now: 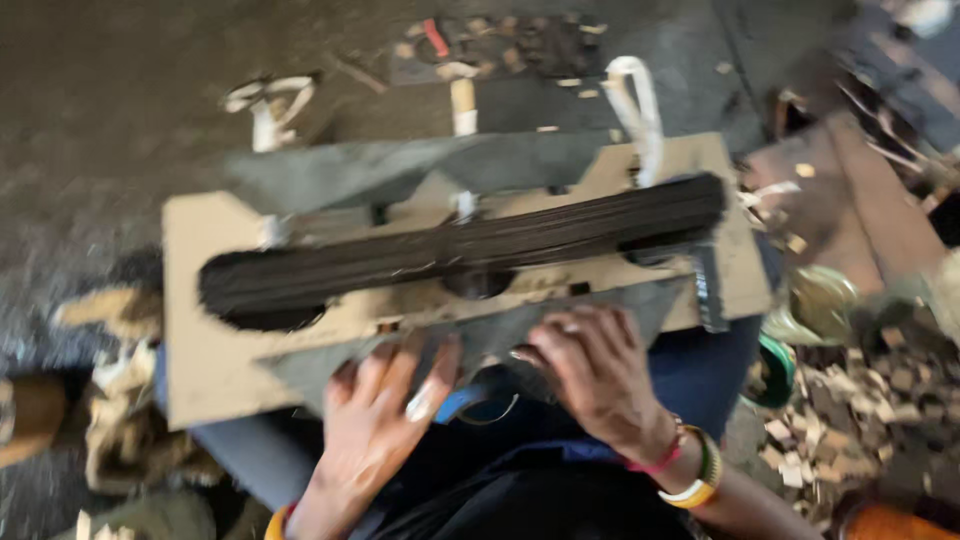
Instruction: The person trims the ends of a bundle of black bristles clamped in a wooden jig using a metal blade. They repeatedly align the bristles and scrape the blade across the ends to even them out.
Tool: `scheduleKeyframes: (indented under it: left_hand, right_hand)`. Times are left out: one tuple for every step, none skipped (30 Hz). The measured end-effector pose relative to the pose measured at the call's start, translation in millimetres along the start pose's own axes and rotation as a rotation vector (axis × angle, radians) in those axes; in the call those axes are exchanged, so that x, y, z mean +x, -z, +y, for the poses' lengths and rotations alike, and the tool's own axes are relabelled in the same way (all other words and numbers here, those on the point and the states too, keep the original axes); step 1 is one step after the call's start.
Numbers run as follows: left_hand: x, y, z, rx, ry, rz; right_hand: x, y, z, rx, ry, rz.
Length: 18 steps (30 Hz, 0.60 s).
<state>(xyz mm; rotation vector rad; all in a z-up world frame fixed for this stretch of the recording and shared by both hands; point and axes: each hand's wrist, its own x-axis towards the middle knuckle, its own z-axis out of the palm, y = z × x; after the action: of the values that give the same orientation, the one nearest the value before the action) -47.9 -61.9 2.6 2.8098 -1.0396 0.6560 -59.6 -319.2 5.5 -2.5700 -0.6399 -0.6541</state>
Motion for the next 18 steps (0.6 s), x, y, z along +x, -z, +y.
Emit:
scheduleKeyframes:
  left_hand:
    - [-5.5,-1.8,-1.1,0.042,-0.001,0.025]
    - [-8.8,-5.4,-4.9,0.025,0.015,0.030]
    - [-12.3,-10.0,-5.3,0.009,0.036,0.032]
    - [-15.5,-13.8,-3.5,0.014,0.037,0.076]
    - [-18.6,-14.7,-2.6,0.027,0.052,0.119]
    - [-18.4,-17.0,-4.2,0.040,0.067,0.161]
    - [-17.3,-18.6,-3.5,0.036,0.050,0.169]
    - [-15.0,-18.4,-4.4,0.032,0.033,0.177]
    - [-10.7,-17.9,-4.3,0.036,0.024,0.191]
    - [-5.5,-16.3,-3.0,0.042,-0.008,0.196]
    - [-0.4,-12.6,-0.6,0.051,-0.036,0.198]
    - [5.9,-9.0,2.4,0.061,-0.065,0.199]
    - [13.7,-6.9,6.4,0.065,-0.064,0.241]
    - [22.6,-5.6,10.7,0.069,-0.063,0.283]
    - [31.6,-4.0,14.6,0.071,-0.063,0.324]
    - [39.6,-0.4,17.3,0.094,-0.043,0.309]
    - [46.7,4.2,18.9,0.116,-0.024,0.295]
    - [53.3,8.5,19.9,0.139,-0.005,0.280]
  right_hand:
    - [-2.1,-0.6,-0.4,-0.031,0.023,-0.014]
    - [-4.9,0.3,1.4,-0.062,0.045,-0.029]
    - [-11.4,4.5,5.9,-0.056,0.038,-0.047]
    - [-18.1,8.6,11.2,-0.050,0.029,-0.064]
    - [-21.7,10.8,17.7,-0.033,0.035,-0.081]
    - [-25.8,14.8,27.2,-0.026,-0.014,-0.074]
    - [-32.6,23.3,41.0,-0.008,-0.055,-0.074]
    - [-39.3,31.6,53.8,0.009,-0.097,-0.074]
    - [-42.9,39.3,68.0,-0.031,-0.111,-0.034]
    - [-45.2,47.2,80.4,-0.070,-0.123,0.005]
    - [-45.1,52.4,90.5,-0.104,-0.134,0.044]
    - [-43.2,57.1,99.0,-0.118,-0.115,0.075]
    - [-39.5,62.7,107.1,-0.130,-0.093,0.107]
    - [-34.7,67.8,113.4,-0.142,-0.071,0.139]
    - [-29.6,71.7,117.7,-0.144,-0.088,0.159]
    - [-23.5,73.8,121.2,-0.146,-0.106,0.178]
    - [-17.5,74.9,123.6,-0.148,-0.124,0.200]
    - [-11.5,74.5,125.6,-0.171,-0.128,0.217]
